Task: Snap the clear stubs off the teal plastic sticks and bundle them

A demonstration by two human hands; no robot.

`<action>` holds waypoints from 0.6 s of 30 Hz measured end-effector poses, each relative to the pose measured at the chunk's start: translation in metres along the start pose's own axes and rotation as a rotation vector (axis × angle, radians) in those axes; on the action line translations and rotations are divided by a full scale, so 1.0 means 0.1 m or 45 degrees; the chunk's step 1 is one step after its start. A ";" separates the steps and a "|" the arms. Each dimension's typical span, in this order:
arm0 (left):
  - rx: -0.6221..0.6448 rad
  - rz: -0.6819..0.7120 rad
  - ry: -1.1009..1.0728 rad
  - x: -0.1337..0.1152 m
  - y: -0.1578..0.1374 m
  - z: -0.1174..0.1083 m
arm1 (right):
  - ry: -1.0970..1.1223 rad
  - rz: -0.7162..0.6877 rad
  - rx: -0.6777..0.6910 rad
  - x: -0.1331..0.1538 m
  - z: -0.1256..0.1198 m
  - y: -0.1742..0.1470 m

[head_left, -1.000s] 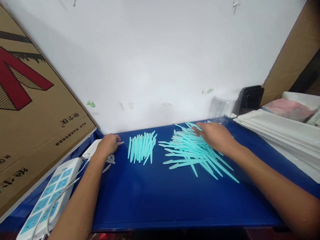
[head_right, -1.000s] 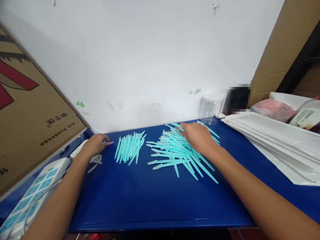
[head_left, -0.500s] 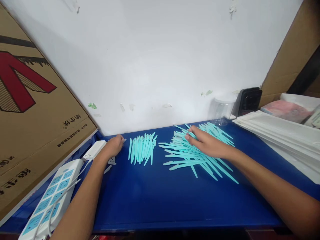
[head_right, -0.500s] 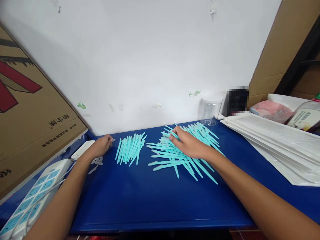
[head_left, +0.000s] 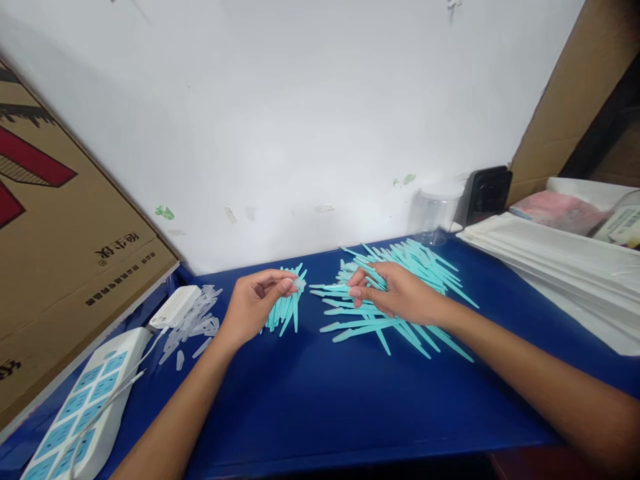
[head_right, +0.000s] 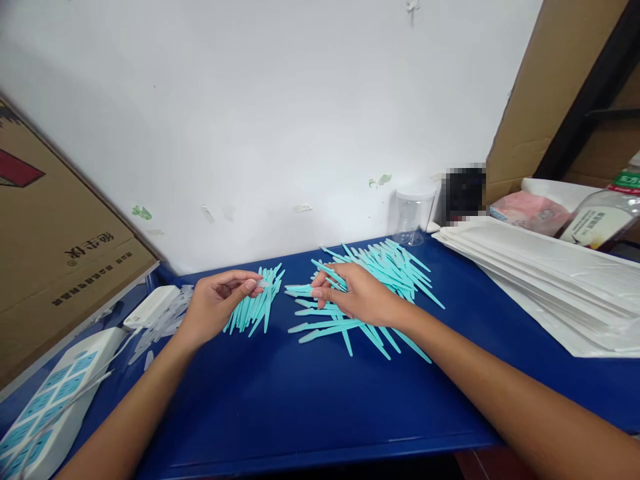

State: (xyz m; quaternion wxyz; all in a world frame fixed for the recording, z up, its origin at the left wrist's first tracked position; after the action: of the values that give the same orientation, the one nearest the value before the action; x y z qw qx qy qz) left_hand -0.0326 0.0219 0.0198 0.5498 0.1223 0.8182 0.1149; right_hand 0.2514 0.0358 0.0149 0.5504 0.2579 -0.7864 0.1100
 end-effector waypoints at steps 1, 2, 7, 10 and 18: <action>-0.009 -0.004 -0.017 0.01 -0.01 0.03 | 0.009 0.002 -0.003 0.00 0.01 0.00; -0.014 -0.004 -0.029 0.02 -0.02 0.05 | 0.016 0.003 -0.004 0.00 0.02 0.00; -0.017 0.018 -0.083 0.04 -0.06 0.18 | 0.017 0.022 0.031 0.02 0.03 0.00; -0.047 0.034 -0.094 0.02 -0.08 0.21 | 0.029 0.054 0.050 0.03 0.02 -0.01; -0.002 0.101 -0.098 -0.06 -0.11 0.25 | 0.065 0.067 0.103 0.01 0.03 -0.01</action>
State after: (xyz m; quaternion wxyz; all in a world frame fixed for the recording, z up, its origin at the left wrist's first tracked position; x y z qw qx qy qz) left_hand -0.0083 0.0111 0.0122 0.5760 0.1586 0.7908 0.1326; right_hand 0.2492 0.0330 0.0143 0.5564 0.2564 -0.7734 0.1628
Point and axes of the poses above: each hand's wrist, its own y-axis towards the middle knuckle, its own z-axis out of the palm, x = y × z, the point moved 2 cm from there along y, towards the middle knuckle, and after that the axes turned 2 degrees about -x, right-handed, at the moved point
